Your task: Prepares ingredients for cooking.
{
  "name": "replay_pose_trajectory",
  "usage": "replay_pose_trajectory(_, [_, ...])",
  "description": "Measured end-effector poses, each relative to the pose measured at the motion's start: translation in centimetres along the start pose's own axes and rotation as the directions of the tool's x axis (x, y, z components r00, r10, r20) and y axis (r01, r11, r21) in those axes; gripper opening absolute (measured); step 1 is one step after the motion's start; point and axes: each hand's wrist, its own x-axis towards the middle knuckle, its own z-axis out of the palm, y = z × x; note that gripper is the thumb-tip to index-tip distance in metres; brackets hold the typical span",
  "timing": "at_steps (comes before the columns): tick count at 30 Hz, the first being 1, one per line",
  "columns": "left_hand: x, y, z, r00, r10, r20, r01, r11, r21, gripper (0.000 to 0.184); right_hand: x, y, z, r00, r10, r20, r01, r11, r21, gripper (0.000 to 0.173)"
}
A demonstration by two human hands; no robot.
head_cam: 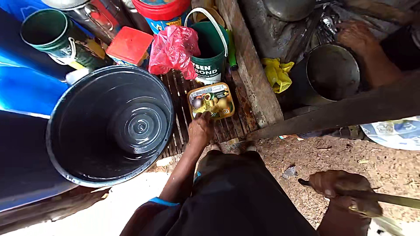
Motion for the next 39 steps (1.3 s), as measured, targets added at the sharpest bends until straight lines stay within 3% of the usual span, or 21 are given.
replay_pose_trajectory(2, [1.5, 1.1, -0.1, 0.999, -0.05, -0.004, 0.05, 0.999, 0.004, 0.041, 1.6, 0.0, 2.3, 0.99, 0.13, 0.046, -0.121, 0.978, -0.17, 0.023])
replay_pose_trajectory(4, [2.9, 1.8, 0.4, 0.994, -0.102, 0.024, 0.102, 0.994, 0.032, 0.049, 3.4, 1.1, 5.1, 0.964, 0.265, -0.026, -0.261, 0.921, -0.288, 0.021])
replay_pose_trajectory(7, [4.9, 1.9, 1.7, 0.981, -0.174, 0.089, 0.168, 0.983, 0.079, 0.05, 5.8, 4.2, 7.9, 0.906, 0.394, -0.158, -0.424, 0.854, -0.303, 0.029])
replay_pose_trajectory(12, [4.4, -0.9, 2.7, 0.989, 0.009, -0.149, -0.048, 0.965, -0.259, 0.027, 9.2, 8.1, 9.6, 0.856, 0.416, -0.308, -0.485, 0.852, -0.198, 0.025])
replay_pose_trajectory(14, [3.5, -1.5, 1.8, 0.987, 0.056, -0.149, -0.122, 0.868, -0.482, 0.027, 10.6, 8.3, 10.0, 0.844, 0.392, -0.366, -0.493, 0.836, -0.242, 0.024])
replay_pose_trajectory(18, [1.0, -2.4, -0.3, 0.967, 0.239, -0.091, -0.199, 0.482, -0.853, 0.033, 13.5, 9.0, 10.7, 0.824, 0.363, -0.436, -0.509, 0.812, -0.285, 0.028])
replay_pose_trajectory(20, [0.0, -2.8, -0.7, 0.938, 0.333, -0.093, -0.215, 0.352, -0.911, 0.034, 14.9, 9.5, 11.2, 0.83, 0.382, -0.406, -0.498, 0.835, -0.232, 0.036])
replay_pose_trajectory(23, [-1.0, -3.1, -0.6, 0.899, 0.425, -0.108, -0.237, 0.264, -0.935, 0.033, 16.4, 10.4, 12.0, 0.85, 0.441, -0.288, -0.485, 0.869, -0.102, 0.044])
replay_pose_trajectory(28, [-1.8, -3.4, 0.0, 0.933, 0.346, -0.103, -0.153, 0.122, -0.981, 0.04, 17.2, 11.6, 13.1, 0.884, 0.427, -0.19, -0.438, 0.899, -0.016, 0.022])
replay_pose_trajectory(32, [-2.1, -3.8, 0.5, 0.945, 0.326, 0.001, -0.032, 0.096, -0.995, 0.028, 17.4, 12.3, 13.4, 0.932, 0.314, -0.182, -0.335, 0.938, -0.094, 0.024])
replay_pose_trajectory(35, [-2.1, -3.9, 0.5, 0.927, 0.374, 0.013, -0.013, 0.069, -0.998, 0.035, 17.8, 12.4, 13.3, 0.918, 0.353, -0.18, -0.373, 0.923, -0.094, 0.025])
replay_pose_trajectory(39, [-1.9, -3.7, 0.3, 0.965, 0.263, 0.009, -0.047, 0.204, -0.978, 0.037, 18.0, 12.3, 12.5, 0.874, 0.449, -0.184, -0.48, 0.856, -0.19, 0.023])
